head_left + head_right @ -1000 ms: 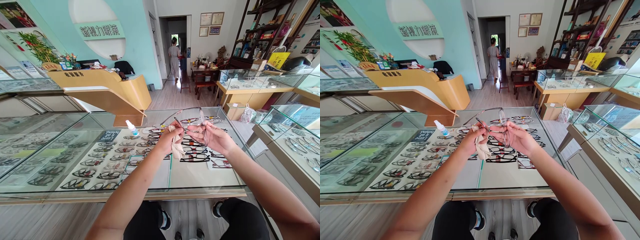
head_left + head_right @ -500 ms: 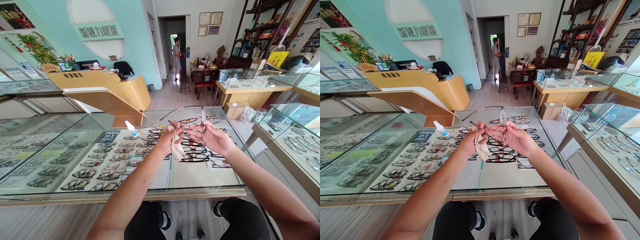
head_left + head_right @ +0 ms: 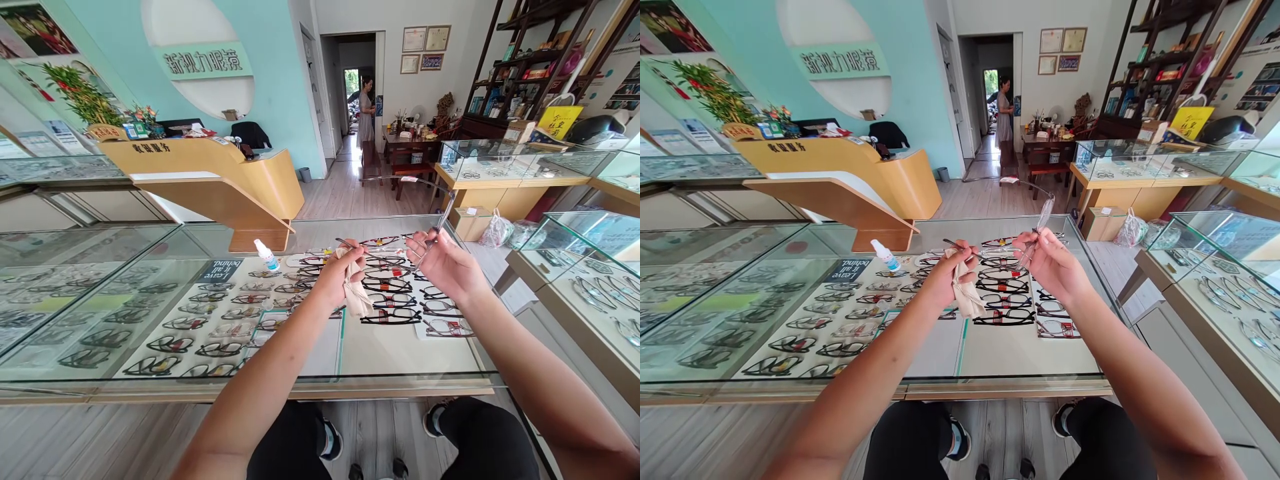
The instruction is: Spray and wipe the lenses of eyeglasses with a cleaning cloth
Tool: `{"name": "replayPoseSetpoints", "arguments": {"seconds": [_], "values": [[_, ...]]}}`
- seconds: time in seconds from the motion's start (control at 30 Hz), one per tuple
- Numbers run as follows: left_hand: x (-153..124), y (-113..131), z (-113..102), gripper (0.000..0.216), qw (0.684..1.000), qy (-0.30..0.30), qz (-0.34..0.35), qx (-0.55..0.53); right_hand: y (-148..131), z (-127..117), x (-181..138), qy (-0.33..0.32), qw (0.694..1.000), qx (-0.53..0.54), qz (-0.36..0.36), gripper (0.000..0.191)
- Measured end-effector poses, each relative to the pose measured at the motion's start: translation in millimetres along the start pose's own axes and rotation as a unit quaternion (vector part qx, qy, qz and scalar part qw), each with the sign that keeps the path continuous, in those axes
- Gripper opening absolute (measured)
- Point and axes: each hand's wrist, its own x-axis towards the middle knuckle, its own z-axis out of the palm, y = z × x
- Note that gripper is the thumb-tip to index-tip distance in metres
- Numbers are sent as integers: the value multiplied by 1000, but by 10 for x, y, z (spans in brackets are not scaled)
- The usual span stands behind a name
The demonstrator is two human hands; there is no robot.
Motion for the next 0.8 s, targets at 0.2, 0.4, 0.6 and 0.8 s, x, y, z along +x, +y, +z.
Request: {"name": "replayPoseSetpoints", "arguments": {"seconds": [0.2,0.4,0.6,0.8], "values": [[-2,106,-88,39,998,-64,-17,-14,-104,-66,6,5,1000,8,0,18],[35,364,-197,38,994,-19,89,-63,-222,-204,56,34,999,0,-21,14],[176,526,-351,40,983,59,150,-91,-228,-281,92,35,999,-6,-18,14],[236,600,-480,42,968,100,210,-93,-218,-335,106,36,999,-23,-19,14]]}}
